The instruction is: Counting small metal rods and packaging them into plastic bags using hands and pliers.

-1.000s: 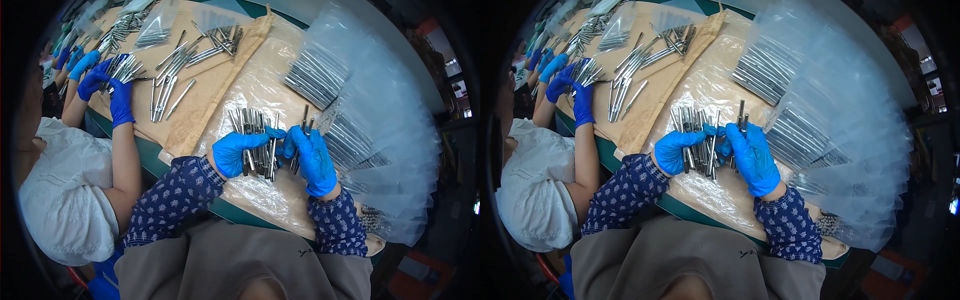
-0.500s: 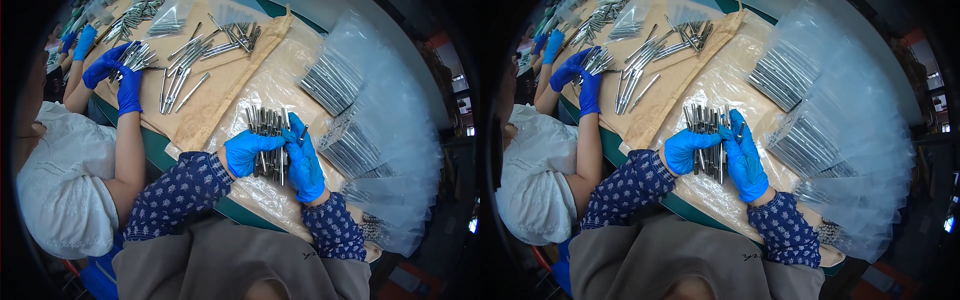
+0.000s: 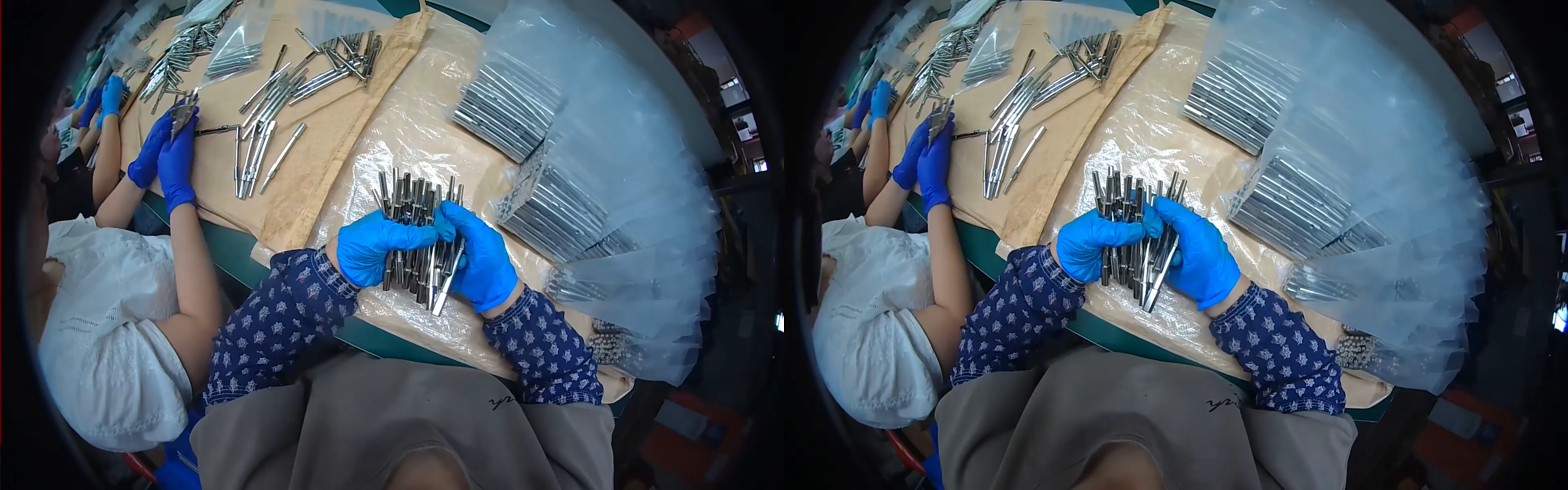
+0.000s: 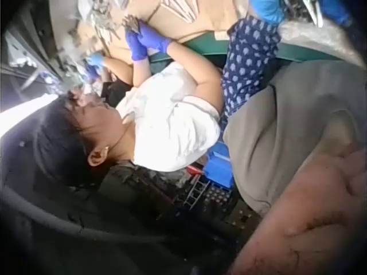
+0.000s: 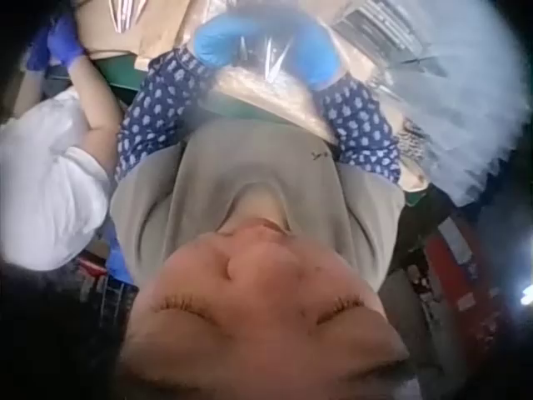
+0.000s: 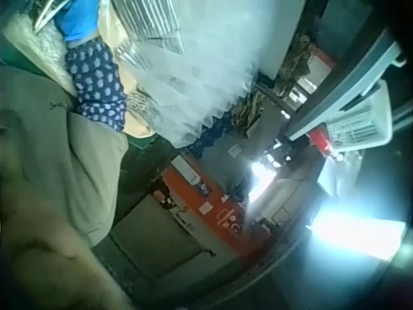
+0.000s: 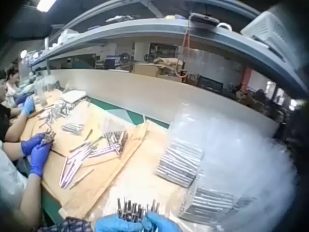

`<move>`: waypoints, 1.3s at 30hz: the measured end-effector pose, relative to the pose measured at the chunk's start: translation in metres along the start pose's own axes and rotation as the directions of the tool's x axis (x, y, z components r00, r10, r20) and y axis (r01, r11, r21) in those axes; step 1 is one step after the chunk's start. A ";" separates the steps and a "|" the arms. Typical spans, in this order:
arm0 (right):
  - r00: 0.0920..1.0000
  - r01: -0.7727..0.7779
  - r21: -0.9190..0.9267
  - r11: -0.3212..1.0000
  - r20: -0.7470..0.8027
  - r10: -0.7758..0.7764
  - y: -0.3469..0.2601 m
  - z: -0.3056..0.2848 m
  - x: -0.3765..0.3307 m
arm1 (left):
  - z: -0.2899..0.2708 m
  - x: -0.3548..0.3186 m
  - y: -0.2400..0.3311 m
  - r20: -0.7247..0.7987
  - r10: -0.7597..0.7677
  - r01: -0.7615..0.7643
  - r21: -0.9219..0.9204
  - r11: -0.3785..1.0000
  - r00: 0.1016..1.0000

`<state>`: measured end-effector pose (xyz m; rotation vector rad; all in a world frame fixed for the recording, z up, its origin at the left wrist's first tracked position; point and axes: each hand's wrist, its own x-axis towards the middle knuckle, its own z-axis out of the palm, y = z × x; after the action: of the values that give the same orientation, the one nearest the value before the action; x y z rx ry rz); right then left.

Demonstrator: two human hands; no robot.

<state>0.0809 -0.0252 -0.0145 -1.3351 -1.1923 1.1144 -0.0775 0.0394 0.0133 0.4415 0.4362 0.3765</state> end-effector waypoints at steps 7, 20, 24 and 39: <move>0.794 -0.605 0.755 0.252 0.548 0.264 -0.012 -0.005 0.009 | -0.001 -0.004 0.001 0.041 -0.014 0.010 0.084 0.996 0.999; 0.954 -0.296 0.740 0.604 0.265 0.142 -0.027 -0.015 0.014 | -0.004 -0.002 -0.002 0.006 0.130 -0.130 0.088 0.988 0.992; 0.975 -0.080 0.630 0.773 -0.113 0.193 -0.034 -0.017 0.010 | -0.007 0.000 0.002 -0.075 0.087 -0.094 -0.082 0.992 0.993; 0.965 0.243 -0.024 0.970 0.103 -0.240 -0.007 -0.038 -0.001 | -0.018 0.004 0.007 -0.080 0.247 -0.258 -0.216 0.942 0.966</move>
<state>0.1177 -0.0300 -0.0038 -1.1359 -1.4137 0.9958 -0.0842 0.0532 0.0011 0.2666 0.3828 0.6811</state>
